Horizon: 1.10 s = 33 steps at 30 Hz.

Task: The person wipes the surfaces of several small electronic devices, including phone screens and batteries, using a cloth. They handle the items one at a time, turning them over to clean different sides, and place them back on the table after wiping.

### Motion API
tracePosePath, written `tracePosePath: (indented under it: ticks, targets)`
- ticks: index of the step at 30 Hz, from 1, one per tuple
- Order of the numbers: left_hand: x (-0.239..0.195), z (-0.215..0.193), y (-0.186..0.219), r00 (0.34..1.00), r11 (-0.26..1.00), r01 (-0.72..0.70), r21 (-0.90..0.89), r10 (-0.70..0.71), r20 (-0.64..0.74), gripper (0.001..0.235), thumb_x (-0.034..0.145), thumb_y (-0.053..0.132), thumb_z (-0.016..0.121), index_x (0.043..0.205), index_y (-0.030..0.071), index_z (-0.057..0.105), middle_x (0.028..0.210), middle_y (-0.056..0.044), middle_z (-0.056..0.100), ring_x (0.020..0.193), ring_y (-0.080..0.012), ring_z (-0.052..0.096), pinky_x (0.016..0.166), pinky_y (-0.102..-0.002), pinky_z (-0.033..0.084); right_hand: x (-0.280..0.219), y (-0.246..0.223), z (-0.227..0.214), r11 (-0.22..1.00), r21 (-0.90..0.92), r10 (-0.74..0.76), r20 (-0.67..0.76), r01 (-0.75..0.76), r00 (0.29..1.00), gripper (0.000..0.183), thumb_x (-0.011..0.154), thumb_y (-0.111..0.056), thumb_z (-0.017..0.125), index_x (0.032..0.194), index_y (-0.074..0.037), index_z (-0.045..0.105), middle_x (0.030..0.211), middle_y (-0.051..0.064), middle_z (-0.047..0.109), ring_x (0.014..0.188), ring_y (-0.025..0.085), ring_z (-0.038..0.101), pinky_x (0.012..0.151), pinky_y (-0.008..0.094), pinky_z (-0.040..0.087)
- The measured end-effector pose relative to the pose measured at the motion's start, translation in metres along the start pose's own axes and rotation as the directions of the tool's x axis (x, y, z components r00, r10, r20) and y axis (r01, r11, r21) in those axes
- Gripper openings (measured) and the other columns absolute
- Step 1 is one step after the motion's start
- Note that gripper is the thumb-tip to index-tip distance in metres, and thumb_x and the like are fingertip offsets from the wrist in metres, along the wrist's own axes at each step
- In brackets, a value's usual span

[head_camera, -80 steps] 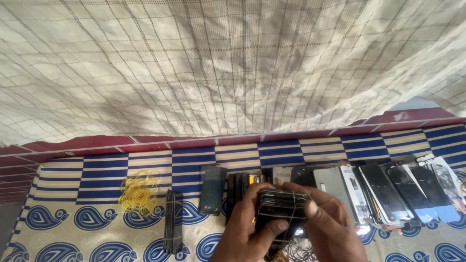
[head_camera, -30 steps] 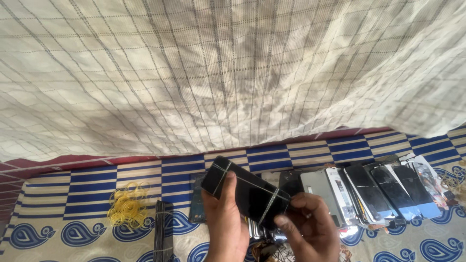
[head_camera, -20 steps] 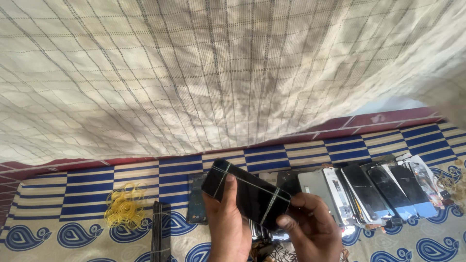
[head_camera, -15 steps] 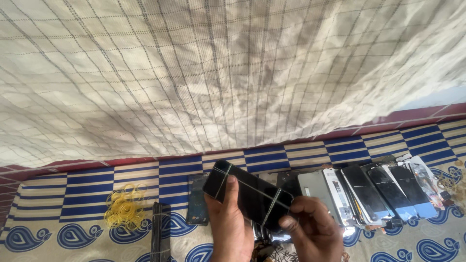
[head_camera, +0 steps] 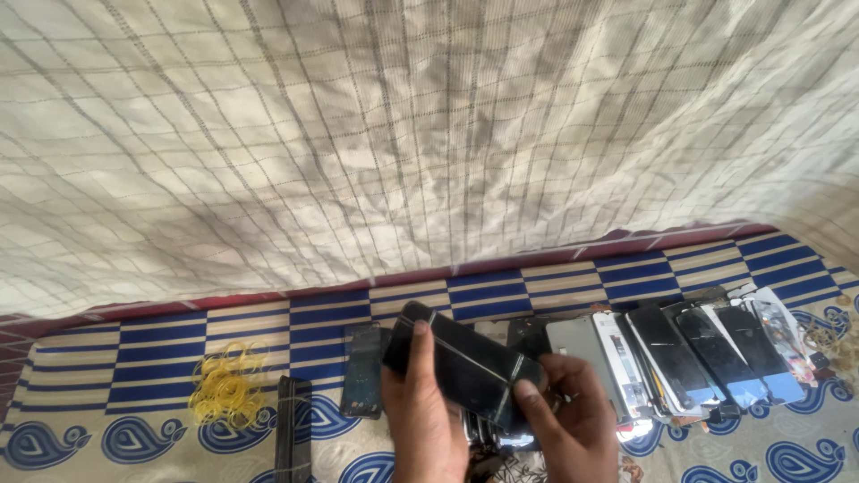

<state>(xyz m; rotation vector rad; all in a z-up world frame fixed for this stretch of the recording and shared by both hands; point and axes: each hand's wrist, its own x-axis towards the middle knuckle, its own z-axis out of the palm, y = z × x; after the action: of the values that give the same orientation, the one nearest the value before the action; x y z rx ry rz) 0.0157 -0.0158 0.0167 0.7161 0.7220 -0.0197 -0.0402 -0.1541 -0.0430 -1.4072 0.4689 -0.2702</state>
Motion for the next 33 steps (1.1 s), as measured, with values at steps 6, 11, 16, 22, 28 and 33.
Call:
tracePosePath:
  ticks: [6, 11, 16, 22, 28, 33]
  targets:
    - [0.005, 0.002, 0.013, 0.995, 0.995, -0.097, -0.006, 0.097, 0.007, 0.038, 0.086, 0.029, 0.073, 0.115, 0.010, 0.057, 0.096, -0.004, 0.066, 0.091, -0.0183, 0.067, 0.080, -0.040, 0.057, -0.002, -0.019, 0.007, 0.999, 0.022, 0.049, -0.032, -0.048, 0.998, 0.032, 0.078, 0.004, 0.074, 0.109, 0.004, 0.065, 0.085, 0.010, 0.064, 0.074, 0.015, 0.065, 0.066, 0.031, 0.058]
    - [0.006, -0.004, 0.021, 0.989, 0.992, -0.050, -0.114, 0.065, 0.131, 0.029, 0.092, 0.039, 0.062, 0.104, 0.012, 0.063, 0.088, -0.001, 0.065, 0.081, -0.0152, 0.067, 0.072, -0.038, 0.059, 0.000, -0.016, 0.005, 0.998, 0.052, 0.039, -0.015, -0.039, 0.999, 0.029, 0.079, 0.005, 0.075, 0.107, 0.004, 0.066, 0.084, 0.009, 0.062, 0.074, 0.013, 0.060, 0.068, 0.030, 0.054]
    - [0.013, -0.016, 0.012, 0.944, 0.967, -0.252, -0.049, 0.256, 0.210, 0.022, 0.099, 0.034, 0.056, 0.104, 0.013, 0.059, 0.093, -0.002, 0.066, 0.084, -0.0152, 0.068, 0.074, -0.036, 0.060, 0.000, -0.018, 0.000, 0.999, -0.015, 0.048, 0.014, -0.048, 0.999, 0.027, 0.080, 0.003, 0.076, 0.106, 0.002, 0.067, 0.082, 0.008, 0.061, 0.075, 0.013, 0.057, 0.069, 0.031, 0.051]
    - [0.021, -0.022, 0.010, 0.926, 0.954, -0.288, -0.082, 0.299, 0.230, 0.021, 0.102, 0.033, 0.054, 0.104, 0.012, 0.057, 0.096, -0.002, 0.064, 0.087, -0.0150, 0.066, 0.077, -0.036, 0.058, 0.000, -0.018, 0.000, 0.999, -0.030, 0.044, 0.032, -0.043, 0.999, 0.027, 0.079, 0.001, 0.077, 0.105, 0.002, 0.067, 0.081, 0.008, 0.062, 0.073, 0.014, 0.058, 0.067, 0.031, 0.051]
    - [0.020, -0.021, 0.012, 0.938, 0.967, -0.255, -0.028, 0.254, 0.236, 0.028, 0.103, 0.039, 0.047, 0.103, 0.012, 0.054, 0.091, -0.003, 0.063, 0.084, -0.0149, 0.066, 0.074, -0.035, 0.058, 0.001, -0.016, -0.003, 0.997, -0.040, 0.072, 0.023, -0.071, 0.997, 0.028, 0.079, 0.002, 0.077, 0.106, 0.002, 0.068, 0.081, 0.008, 0.062, 0.073, 0.013, 0.057, 0.067, 0.030, 0.051]
    - [0.021, -0.018, 0.014, 0.947, 0.963, -0.266, 0.051, 0.252, 0.198, 0.024, 0.102, 0.034, 0.048, 0.105, 0.012, 0.055, 0.090, -0.003, 0.060, 0.081, -0.0146, 0.064, 0.071, -0.035, 0.057, 0.004, -0.011, -0.002, 0.998, -0.045, 0.034, 0.043, -0.032, 0.998, 0.028, 0.079, 0.003, 0.076, 0.106, 0.002, 0.068, 0.081, 0.008, 0.061, 0.074, 0.013, 0.057, 0.068, 0.030, 0.050]
